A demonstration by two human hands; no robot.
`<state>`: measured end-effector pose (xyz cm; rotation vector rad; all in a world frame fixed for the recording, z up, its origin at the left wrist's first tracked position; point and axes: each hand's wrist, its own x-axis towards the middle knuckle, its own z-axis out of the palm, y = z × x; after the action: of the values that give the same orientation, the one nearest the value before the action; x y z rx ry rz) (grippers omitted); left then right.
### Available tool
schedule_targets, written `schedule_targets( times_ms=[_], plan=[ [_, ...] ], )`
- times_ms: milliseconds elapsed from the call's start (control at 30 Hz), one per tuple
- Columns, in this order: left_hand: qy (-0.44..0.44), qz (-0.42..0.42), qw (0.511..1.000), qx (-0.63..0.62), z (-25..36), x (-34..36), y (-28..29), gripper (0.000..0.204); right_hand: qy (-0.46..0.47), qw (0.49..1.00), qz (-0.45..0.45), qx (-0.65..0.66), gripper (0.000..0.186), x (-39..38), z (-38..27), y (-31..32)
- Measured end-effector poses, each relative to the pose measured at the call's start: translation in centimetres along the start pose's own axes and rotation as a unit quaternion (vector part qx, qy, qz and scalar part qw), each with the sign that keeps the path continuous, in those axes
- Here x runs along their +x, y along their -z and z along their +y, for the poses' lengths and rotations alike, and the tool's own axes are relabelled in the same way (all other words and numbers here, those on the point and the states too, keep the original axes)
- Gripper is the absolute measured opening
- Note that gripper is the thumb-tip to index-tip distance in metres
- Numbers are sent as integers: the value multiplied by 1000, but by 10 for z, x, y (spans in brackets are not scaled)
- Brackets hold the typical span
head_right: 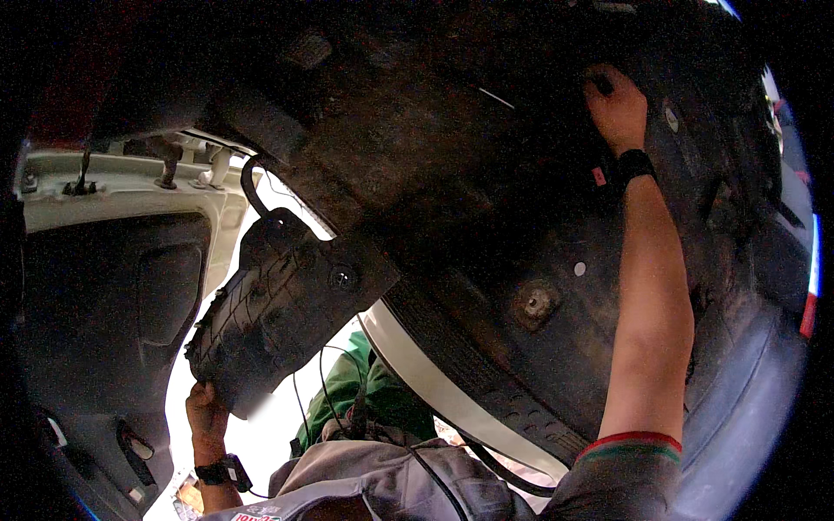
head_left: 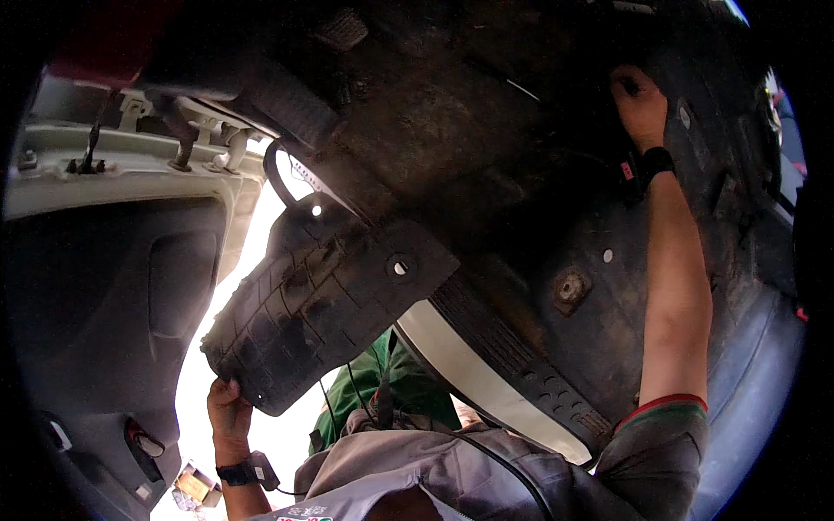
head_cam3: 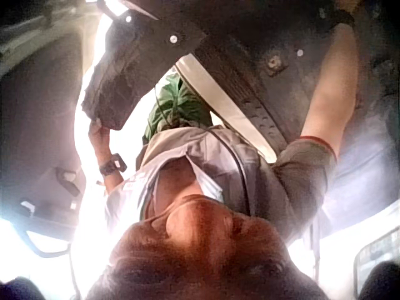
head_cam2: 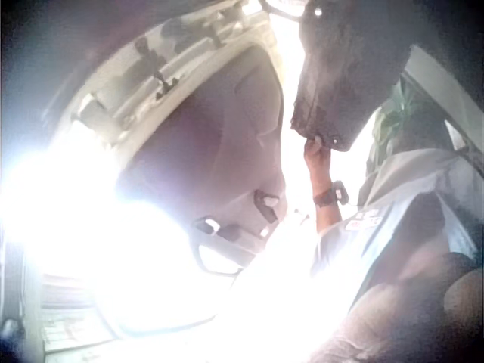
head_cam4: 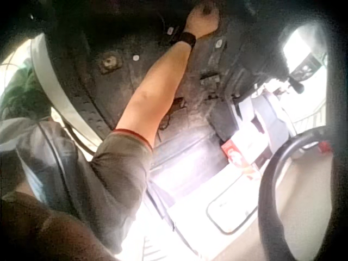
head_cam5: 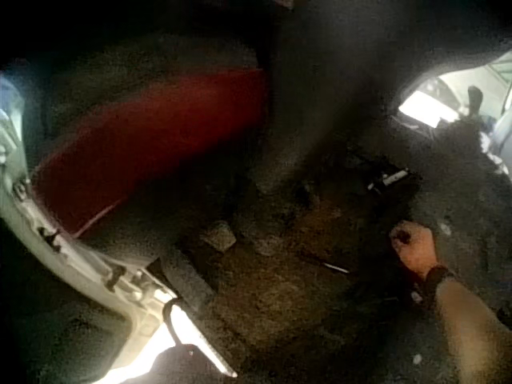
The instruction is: The person removes a plastic interior panel from the footwell of a truck by hand, walks to a workbench to pick up a tool, and then uses a prying tool to adjust or remove components on the floor of the truck cabin.
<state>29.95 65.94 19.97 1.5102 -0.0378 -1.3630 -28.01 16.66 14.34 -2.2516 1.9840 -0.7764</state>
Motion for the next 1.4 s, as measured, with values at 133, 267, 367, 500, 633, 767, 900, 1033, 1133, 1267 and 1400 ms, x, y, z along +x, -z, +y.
schedule_targets(
  times_ms=[133,267,367,500,633,767,900,1033,1133,1267,1400],
  plan=[
    [-13,2,1000,-2,4,-20,-1,51,12,1000,-3,-16,27,1,-1,4],
    [-29,25,999,8,5,-39,25,47,-16,997,-59,-38,30,3,16,1],
    [-27,0,1000,-13,16,-53,22,40,-106,980,-144,92,34,7,-8,5],
    [-53,-22,998,-27,6,-56,66,36,-131,876,-259,385,32,-37,-144,28],
    [-83,-62,994,-43,19,-62,54,46,-33,855,-316,411,30,-115,-253,70],
    [-100,-102,989,-44,15,-58,77,56,-28,836,-317,446,56,-205,-314,122],
    [-125,-166,978,-2,25,-56,76,60,-7,832,-204,516,51,-266,-352,168],
    [-162,-250,955,15,42,-73,56,52,-138,790,-158,575,46,-325,-324,206],
    [-210,-283,935,37,53,-72,49,39,-224,585,-114,772,53,-359,-331,236],
    [-227,-332,910,96,72,-72,26,19,-162,748,-126,631,60,-402,-326,257],
    [-282,-274,907,153,79,-79,3,11,-231,733,-23,639,43,-422,-341,279]
  ],
)
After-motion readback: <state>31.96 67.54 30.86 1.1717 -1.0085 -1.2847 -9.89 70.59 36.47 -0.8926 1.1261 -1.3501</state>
